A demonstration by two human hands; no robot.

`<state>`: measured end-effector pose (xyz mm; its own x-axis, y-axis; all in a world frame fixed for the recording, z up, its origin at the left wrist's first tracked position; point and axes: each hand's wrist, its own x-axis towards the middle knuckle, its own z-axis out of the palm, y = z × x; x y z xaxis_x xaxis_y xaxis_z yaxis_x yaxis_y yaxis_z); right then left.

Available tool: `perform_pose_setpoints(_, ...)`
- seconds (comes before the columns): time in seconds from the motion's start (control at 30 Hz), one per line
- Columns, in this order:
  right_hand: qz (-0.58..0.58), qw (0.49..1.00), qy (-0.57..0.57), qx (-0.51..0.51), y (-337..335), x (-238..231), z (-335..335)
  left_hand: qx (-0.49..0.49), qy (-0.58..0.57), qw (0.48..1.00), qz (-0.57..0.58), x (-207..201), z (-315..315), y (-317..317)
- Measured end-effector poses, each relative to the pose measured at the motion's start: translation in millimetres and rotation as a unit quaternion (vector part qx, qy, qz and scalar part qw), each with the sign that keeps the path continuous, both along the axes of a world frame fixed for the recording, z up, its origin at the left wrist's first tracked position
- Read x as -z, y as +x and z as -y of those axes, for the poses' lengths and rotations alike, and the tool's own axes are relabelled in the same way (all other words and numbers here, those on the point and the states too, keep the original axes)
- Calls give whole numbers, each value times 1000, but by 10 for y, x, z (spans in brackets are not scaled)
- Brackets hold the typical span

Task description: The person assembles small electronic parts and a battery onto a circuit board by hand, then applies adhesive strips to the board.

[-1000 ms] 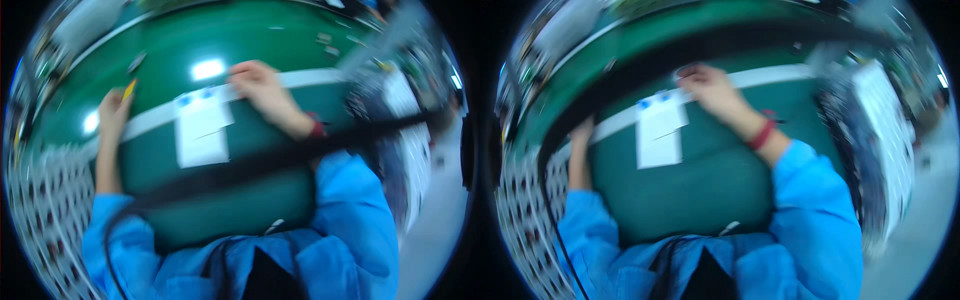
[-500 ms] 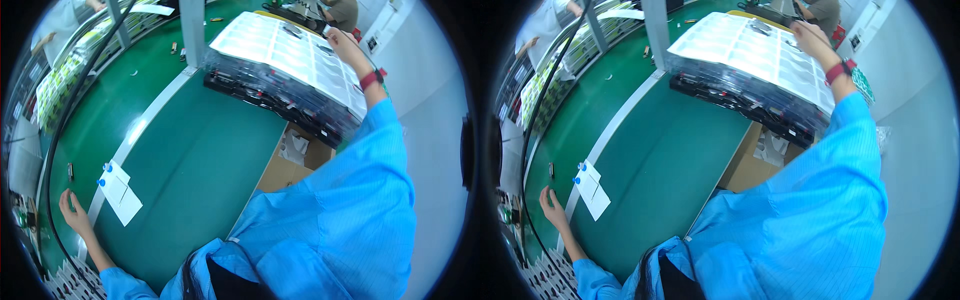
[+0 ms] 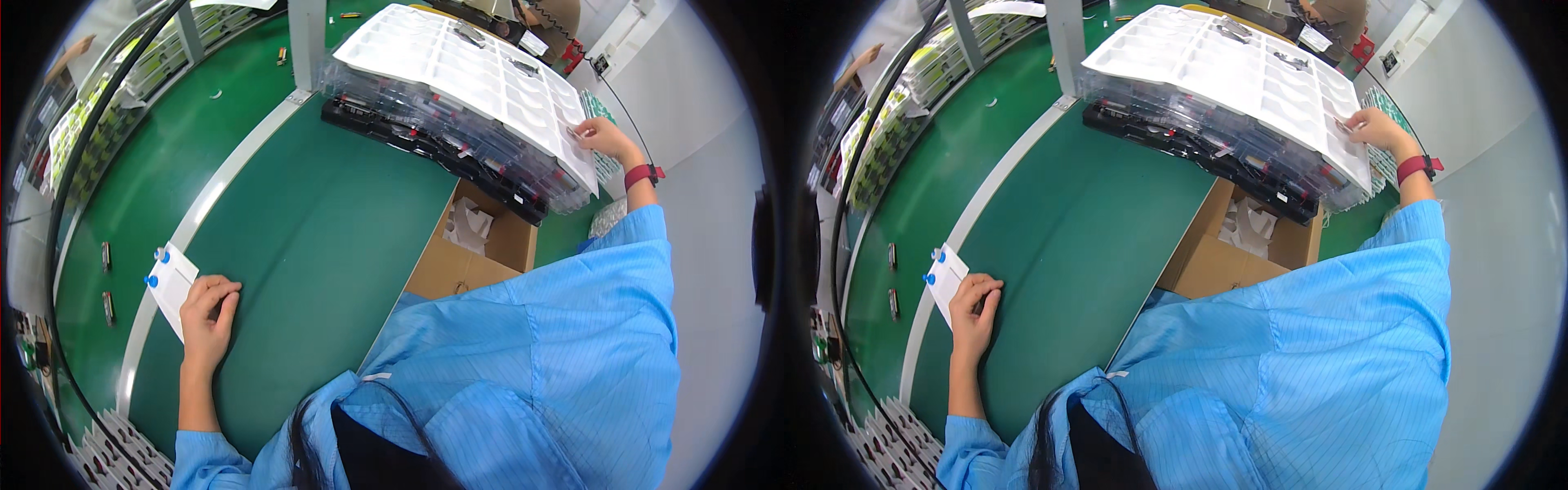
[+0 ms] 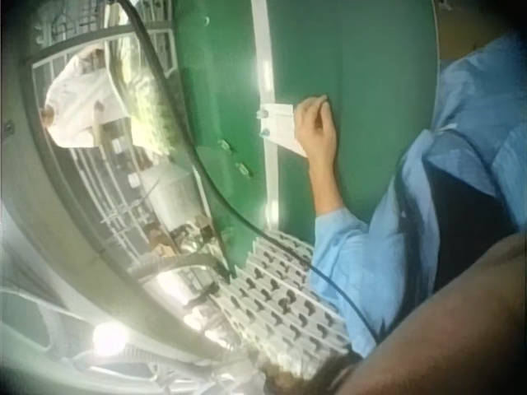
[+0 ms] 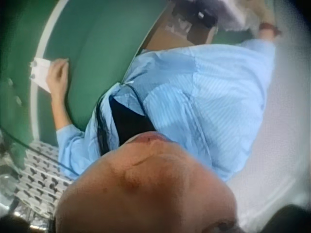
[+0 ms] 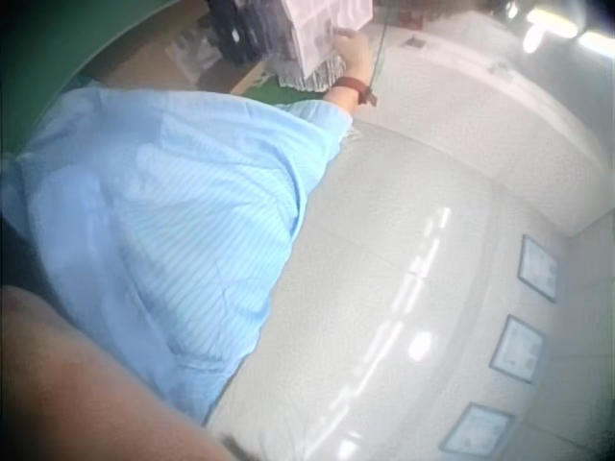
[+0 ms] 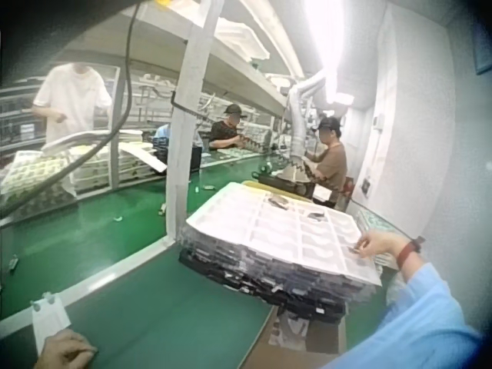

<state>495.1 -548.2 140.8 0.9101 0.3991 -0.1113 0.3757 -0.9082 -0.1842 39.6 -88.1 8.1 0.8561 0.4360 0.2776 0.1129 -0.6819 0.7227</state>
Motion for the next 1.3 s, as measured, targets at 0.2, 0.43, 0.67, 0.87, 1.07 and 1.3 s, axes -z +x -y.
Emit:
perform_pose_setpoints(0.2,172,983,56,-40,-249,-364,-354,8,11,999,29,-8,-9,-52)
perform_pose_setpoints(0.43,74,849,238,-466,-1996,-144,-2882,-15,-73,991,111,-27,-70,-118)
perform_pose_setpoints(0.67,-154,768,334,-523,-3090,715,-4399,-125,-443,867,192,-101,-265,-173)
perform_pose_setpoints(0.87,-361,672,365,-533,-3269,934,-4815,-165,-462,839,236,-166,-582,-374)
perform_pose_setpoints(1.07,-343,668,392,-532,-3226,1091,-4831,-57,-573,788,218,-2,-758,-458)
perform_pose_setpoints(1.3,-592,605,385,-367,-3060,1157,-4935,42,-649,720,241,6,-801,-449)
